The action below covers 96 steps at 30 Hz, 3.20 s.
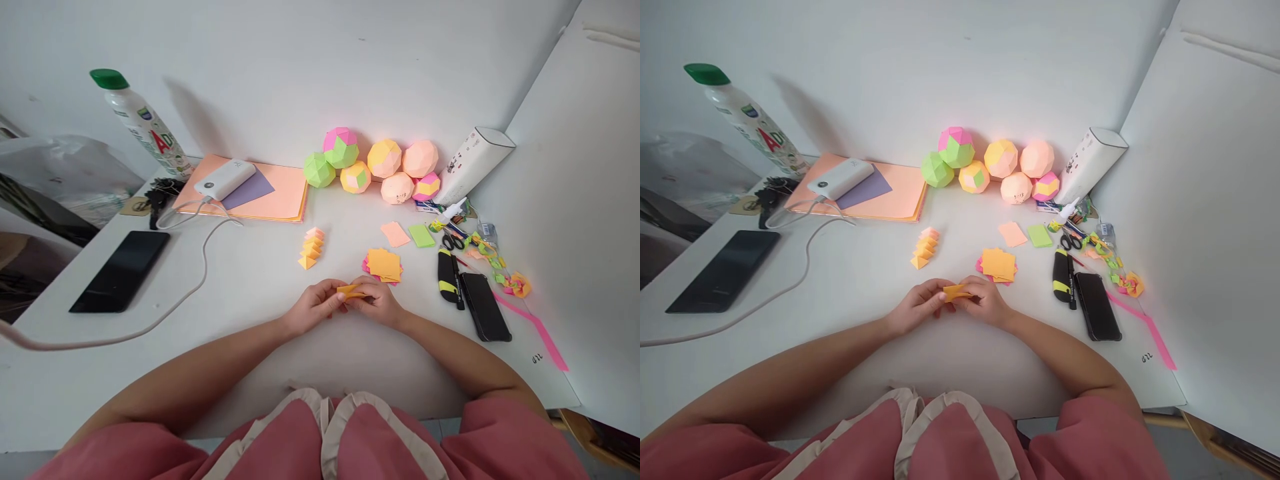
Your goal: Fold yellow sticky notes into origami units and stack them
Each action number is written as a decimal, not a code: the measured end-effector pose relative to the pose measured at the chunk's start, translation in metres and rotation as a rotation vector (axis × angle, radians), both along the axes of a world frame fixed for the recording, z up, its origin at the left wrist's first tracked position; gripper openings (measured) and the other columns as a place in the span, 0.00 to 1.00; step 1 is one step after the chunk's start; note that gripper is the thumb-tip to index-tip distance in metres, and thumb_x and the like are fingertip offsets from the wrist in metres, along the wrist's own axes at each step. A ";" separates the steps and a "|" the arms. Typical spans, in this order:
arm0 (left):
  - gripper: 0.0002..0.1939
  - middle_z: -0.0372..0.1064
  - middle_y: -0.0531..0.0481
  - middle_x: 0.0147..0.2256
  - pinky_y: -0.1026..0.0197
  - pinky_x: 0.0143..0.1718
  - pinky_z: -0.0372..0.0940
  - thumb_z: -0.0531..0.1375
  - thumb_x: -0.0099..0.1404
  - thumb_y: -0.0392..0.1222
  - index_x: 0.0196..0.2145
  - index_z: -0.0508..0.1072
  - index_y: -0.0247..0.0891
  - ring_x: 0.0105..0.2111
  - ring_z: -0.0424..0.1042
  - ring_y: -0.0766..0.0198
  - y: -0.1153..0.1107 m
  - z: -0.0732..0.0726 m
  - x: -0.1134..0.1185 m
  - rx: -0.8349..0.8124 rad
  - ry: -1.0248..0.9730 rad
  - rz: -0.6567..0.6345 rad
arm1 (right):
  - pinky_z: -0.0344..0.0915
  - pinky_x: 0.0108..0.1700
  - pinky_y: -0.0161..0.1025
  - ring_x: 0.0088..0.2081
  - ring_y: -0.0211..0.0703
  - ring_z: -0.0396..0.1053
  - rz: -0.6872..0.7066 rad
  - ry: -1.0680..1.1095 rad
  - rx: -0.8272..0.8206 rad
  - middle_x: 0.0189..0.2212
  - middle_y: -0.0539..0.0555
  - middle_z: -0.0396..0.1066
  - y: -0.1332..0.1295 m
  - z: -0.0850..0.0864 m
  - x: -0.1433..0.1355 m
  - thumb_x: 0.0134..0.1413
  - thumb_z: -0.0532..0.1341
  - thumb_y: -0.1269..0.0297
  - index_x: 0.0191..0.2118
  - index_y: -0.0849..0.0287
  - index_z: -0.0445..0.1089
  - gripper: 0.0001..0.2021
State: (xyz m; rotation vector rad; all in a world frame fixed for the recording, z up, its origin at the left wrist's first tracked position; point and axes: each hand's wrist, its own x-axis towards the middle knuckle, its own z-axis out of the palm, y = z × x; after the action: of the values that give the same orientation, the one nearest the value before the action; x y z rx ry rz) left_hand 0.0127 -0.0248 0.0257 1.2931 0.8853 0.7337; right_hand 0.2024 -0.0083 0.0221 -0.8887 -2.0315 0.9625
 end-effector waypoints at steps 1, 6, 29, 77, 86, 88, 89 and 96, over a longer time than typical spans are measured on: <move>0.22 0.71 0.48 0.31 0.64 0.28 0.62 0.56 0.59 0.55 0.44 0.66 0.36 0.31 0.70 0.64 0.000 -0.001 0.000 -0.002 -0.003 -0.008 | 0.67 0.29 0.37 0.31 0.40 0.67 -0.007 0.001 -0.019 0.31 0.56 0.68 0.000 0.000 -0.001 0.54 0.58 0.59 0.33 0.59 0.72 0.10; 0.20 0.70 0.49 0.29 0.64 0.27 0.62 0.54 0.61 0.54 0.43 0.66 0.37 0.29 0.69 0.65 0.000 -0.005 0.002 0.010 0.057 0.028 | 0.64 0.27 0.36 0.29 0.38 0.64 0.048 0.001 -0.100 0.28 0.55 0.67 0.002 0.004 0.001 0.55 0.57 0.57 0.32 0.61 0.70 0.12; 0.19 0.66 0.52 0.26 0.67 0.22 0.60 0.55 0.60 0.55 0.37 0.66 0.35 0.21 0.63 0.72 0.000 -0.007 0.004 -0.060 0.010 0.111 | 0.69 0.26 0.36 0.24 0.34 0.67 -0.044 0.142 -0.492 0.29 0.49 0.69 0.000 0.005 0.004 0.48 0.63 0.57 0.44 0.57 0.61 0.18; 0.17 0.71 0.49 0.29 0.67 0.22 0.61 0.59 0.57 0.53 0.34 0.68 0.35 0.22 0.66 0.71 0.005 -0.007 0.002 -0.115 -0.057 0.085 | 0.62 0.21 0.30 0.20 0.35 0.69 -0.030 0.044 -0.646 0.23 0.52 0.72 0.008 0.011 0.008 0.49 0.61 0.53 0.28 0.62 0.65 0.15; 0.16 0.73 0.49 0.29 0.67 0.23 0.61 0.59 0.58 0.52 0.36 0.69 0.35 0.22 0.68 0.70 0.005 -0.005 0.002 -0.092 -0.038 0.090 | 0.61 0.20 0.30 0.19 0.35 0.69 -0.036 0.039 -0.647 0.23 0.52 0.72 0.008 0.008 0.007 0.50 0.60 0.53 0.26 0.62 0.63 0.15; 0.16 0.73 0.49 0.29 0.67 0.23 0.61 0.59 0.58 0.52 0.36 0.69 0.35 0.23 0.68 0.70 0.005 -0.006 0.002 -0.090 -0.036 0.089 | 0.61 0.20 0.30 0.19 0.35 0.69 -0.043 0.038 -0.638 0.23 0.52 0.72 0.008 0.007 0.007 0.50 0.60 0.52 0.26 0.62 0.63 0.16; 0.17 0.73 0.49 0.29 0.67 0.24 0.61 0.59 0.58 0.52 0.36 0.69 0.35 0.23 0.68 0.69 0.005 -0.006 0.002 -0.089 -0.036 0.088 | 0.61 0.20 0.30 0.19 0.35 0.69 -0.047 0.037 -0.635 0.23 0.52 0.72 0.008 0.007 0.007 0.50 0.60 0.52 0.26 0.62 0.63 0.16; 0.17 0.73 0.49 0.30 0.67 0.24 0.61 0.59 0.58 0.52 0.37 0.69 0.35 0.24 0.69 0.69 0.004 -0.008 0.002 -0.103 -0.030 0.082 | 0.62 0.19 0.30 0.19 0.35 0.69 -0.061 0.035 -0.615 0.22 0.52 0.72 0.007 0.009 0.007 0.52 0.58 0.50 0.25 0.62 0.63 0.18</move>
State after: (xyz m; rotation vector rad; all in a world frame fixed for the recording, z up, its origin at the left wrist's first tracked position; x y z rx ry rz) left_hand 0.0150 -0.0205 0.0180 1.1576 0.9443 0.7604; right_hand 0.2092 -0.0008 0.0307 -1.2253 -1.6797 1.5942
